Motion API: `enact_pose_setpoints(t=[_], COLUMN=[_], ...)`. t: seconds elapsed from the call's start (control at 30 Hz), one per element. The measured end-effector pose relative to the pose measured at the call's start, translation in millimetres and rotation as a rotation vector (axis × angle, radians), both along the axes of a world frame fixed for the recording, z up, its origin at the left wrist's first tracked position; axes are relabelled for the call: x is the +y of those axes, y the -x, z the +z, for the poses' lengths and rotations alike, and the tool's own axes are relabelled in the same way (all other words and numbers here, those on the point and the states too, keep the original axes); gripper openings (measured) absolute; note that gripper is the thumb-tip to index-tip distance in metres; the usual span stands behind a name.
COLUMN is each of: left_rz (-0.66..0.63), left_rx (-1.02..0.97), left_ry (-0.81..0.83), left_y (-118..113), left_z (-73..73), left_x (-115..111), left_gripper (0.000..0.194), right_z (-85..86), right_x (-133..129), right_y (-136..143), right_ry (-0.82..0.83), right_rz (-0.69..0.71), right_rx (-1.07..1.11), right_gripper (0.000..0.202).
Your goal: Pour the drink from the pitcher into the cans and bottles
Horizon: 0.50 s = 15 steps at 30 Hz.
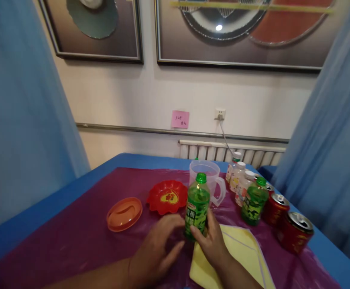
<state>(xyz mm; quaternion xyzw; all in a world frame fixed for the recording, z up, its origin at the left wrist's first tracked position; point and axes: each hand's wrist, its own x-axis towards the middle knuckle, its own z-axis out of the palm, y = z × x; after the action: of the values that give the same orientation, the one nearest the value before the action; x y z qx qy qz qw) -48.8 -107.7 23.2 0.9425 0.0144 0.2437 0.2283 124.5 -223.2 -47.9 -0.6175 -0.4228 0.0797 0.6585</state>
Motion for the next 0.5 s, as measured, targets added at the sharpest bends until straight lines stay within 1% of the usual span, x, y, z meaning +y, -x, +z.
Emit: enact_pose_setpoints(t=[0.03, 0.07, 0.1, 0.13, 0.2, 0.23, 0.27, 0.33, 0.37, 0.4, 0.43, 0.47, 0.5], left_rz=[0.087, 0.117, 0.094, 0.033, -0.098, -0.131, -0.127, -0.033, 0.045, 0.13, 0.215, 0.314, 0.445], left_rx=[-0.034, -0.044, -0.032, -0.013, 0.003, 0.002, -0.005, -0.027, -0.05, -0.075, -0.109, -0.145, -0.204], left_ry=[0.127, 0.25, 0.367, 0.483, 0.691, 0.765, 0.818, 0.869, 0.875, 0.881, 0.861, 0.805, 0.729], left_y=[-0.8, -3.0, -6.2, -9.9, -16.6, -18.7, -19.6, -18.1, -15.8, -12.7, -8.9, -4.4, 0.7], left_z=[3.3, 5.6, 6.7, 6.9, 6.7, 7.4, 9.3, 17.3, 23.1, 29.5, 35.8, 41.3, 45.8], left_x=[1.5, 2.3, 2.4, 1.8, -0.6, -1.2, -0.3, 10.2, 21.6, 37.8, 58.9, 84.3, 112.9], left_gripper=[0.051, 0.065, 0.077, 0.083, 0.077, 0.072, 0.067, 0.063, 0.062, 0.062, 0.061, 0.058, 0.058], right_z=[-1.6, -2.4, -2.5, -2.1, -1.0, -1.0, -1.6, -4.0, -4.9, -5.2, -4.5, -2.7, -0.1], right_x=[-2.1, -4.0, -5.8, -7.5, -11.1, -13.3, -15.7, -21.1, -23.6, -25.5, -26.7, -26.8, -25.9], right_y=[1.1, 2.4, 3.9, 5.4, 7.5, 7.8, 7.5, 5.3, 3.8, 2.5, 1.8, 1.6, 2.1], right_ry=[0.018, 0.037, 0.054, 0.072, 0.114, 0.13, 0.137, 0.134, 0.133, 0.14, 0.154, 0.17, 0.179], right_rz=[0.034, 0.083, 0.143, 0.204, 0.289, 0.305, 0.303, 0.253, 0.218, 0.182, 0.15, 0.135, 0.137], right_rx=[-0.016, -0.04, -0.071, -0.105, -0.176, -0.214, -0.253, -0.33, -0.361, -0.38, -0.386, -0.384, -0.379], right_gripper=[0.071, 0.072, 0.072, 0.07, 0.065, 0.065, 0.067, 0.07, 0.069, 0.065, 0.059, 0.052, 0.046])
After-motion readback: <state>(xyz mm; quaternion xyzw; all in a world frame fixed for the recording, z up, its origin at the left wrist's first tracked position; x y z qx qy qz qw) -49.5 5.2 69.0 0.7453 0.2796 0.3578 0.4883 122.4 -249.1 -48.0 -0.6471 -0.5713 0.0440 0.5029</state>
